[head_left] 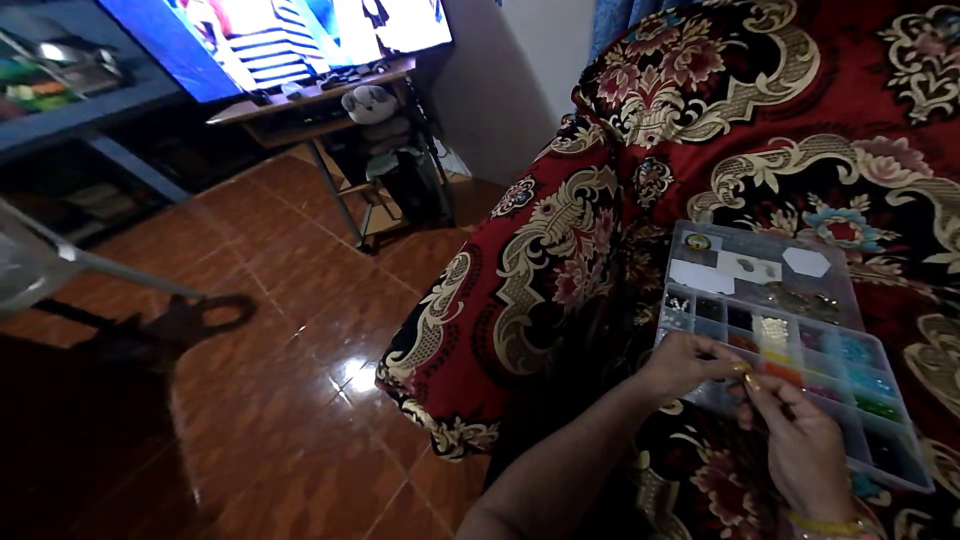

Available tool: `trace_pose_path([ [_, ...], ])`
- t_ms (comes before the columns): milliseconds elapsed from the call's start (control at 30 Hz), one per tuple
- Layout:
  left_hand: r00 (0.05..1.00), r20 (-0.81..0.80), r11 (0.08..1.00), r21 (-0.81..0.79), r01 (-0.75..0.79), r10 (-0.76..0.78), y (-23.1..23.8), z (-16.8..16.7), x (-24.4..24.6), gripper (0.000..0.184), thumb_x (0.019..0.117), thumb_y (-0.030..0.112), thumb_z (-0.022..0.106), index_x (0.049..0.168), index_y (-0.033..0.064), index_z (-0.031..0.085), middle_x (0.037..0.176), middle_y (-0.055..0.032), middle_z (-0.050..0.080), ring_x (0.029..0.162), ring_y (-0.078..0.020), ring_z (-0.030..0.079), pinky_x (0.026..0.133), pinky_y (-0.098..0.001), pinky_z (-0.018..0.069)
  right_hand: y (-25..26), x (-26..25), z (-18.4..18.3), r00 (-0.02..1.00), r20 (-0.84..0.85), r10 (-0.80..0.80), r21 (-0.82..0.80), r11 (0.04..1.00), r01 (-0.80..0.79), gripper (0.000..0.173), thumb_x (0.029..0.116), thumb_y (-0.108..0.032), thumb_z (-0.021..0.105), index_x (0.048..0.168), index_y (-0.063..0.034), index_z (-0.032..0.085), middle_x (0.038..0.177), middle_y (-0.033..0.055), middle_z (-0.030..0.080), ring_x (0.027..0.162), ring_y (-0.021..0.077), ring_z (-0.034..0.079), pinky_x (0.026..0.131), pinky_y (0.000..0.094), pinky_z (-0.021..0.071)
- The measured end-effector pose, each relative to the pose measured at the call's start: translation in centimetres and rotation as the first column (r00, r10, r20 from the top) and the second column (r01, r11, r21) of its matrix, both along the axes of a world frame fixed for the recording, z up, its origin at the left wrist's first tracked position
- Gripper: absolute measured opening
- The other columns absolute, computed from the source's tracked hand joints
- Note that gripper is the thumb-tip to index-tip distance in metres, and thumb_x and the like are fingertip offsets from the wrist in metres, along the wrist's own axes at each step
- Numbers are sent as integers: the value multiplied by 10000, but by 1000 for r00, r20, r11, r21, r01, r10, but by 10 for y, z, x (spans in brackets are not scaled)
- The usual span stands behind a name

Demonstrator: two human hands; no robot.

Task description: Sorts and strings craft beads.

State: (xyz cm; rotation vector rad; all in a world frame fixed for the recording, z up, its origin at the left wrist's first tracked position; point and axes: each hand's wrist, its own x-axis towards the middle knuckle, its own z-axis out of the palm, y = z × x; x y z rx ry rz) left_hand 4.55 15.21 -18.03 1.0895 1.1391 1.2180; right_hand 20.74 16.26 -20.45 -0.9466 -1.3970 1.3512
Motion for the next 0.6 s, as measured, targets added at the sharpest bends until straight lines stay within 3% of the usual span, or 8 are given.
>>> trace_pose_path([
  [133, 1000, 5, 1000, -23, -16, 16, -2, 0, 2, 119, 973, 41, 641, 1009, -58, 696, 898, -41, 679, 806, -55, 619, 801, -260, 537, -2, 0, 1, 990, 127, -57, 102, 994, 44, 171, 991, -110, 553, 978, 2, 681, 784, -30, 695, 565, 0, 610, 533, 163, 540],
  [267, 999, 16, 996, -81, -38, 39, -3, 4, 6, 137, 978, 63, 646, 1019, -51, 709, 909, -40, 692, 815, -61, 626, 809, -270, 536, -3, -1, 0, 984, 147, -97, 158, 985, 73, 174, 981, -108, 557, 958, 17, 677, 776, -23, 688, 574, -11, 616, 542, 160, 546],
  [433, 999, 32, 987, -155, -30, 36, -3, 7, 6, 144, 975, 44, 641, 1061, -53, 703, 1011, -68, 697, 896, -82, 630, 861, -296, 529, -5, 0, 1, 979, 179, -102, 191, 979, 67, 186, 974, -123, 591, 982, 40, 680, 788, -7, 682, 596, -23, 619, 566, 149, 548],
  [600, 996, 13, 993, -79, -87, 88, -4, 4, 8, 115, 948, 9, 657, 1020, -68, 702, 1112, -99, 692, 1000, -88, 627, 927, -299, 514, -3, -1, -2, 983, 155, -98, 195, 979, 67, 187, 974, -134, 593, 990, 26, 687, 798, -23, 695, 593, -30, 625, 548, 142, 550],
])
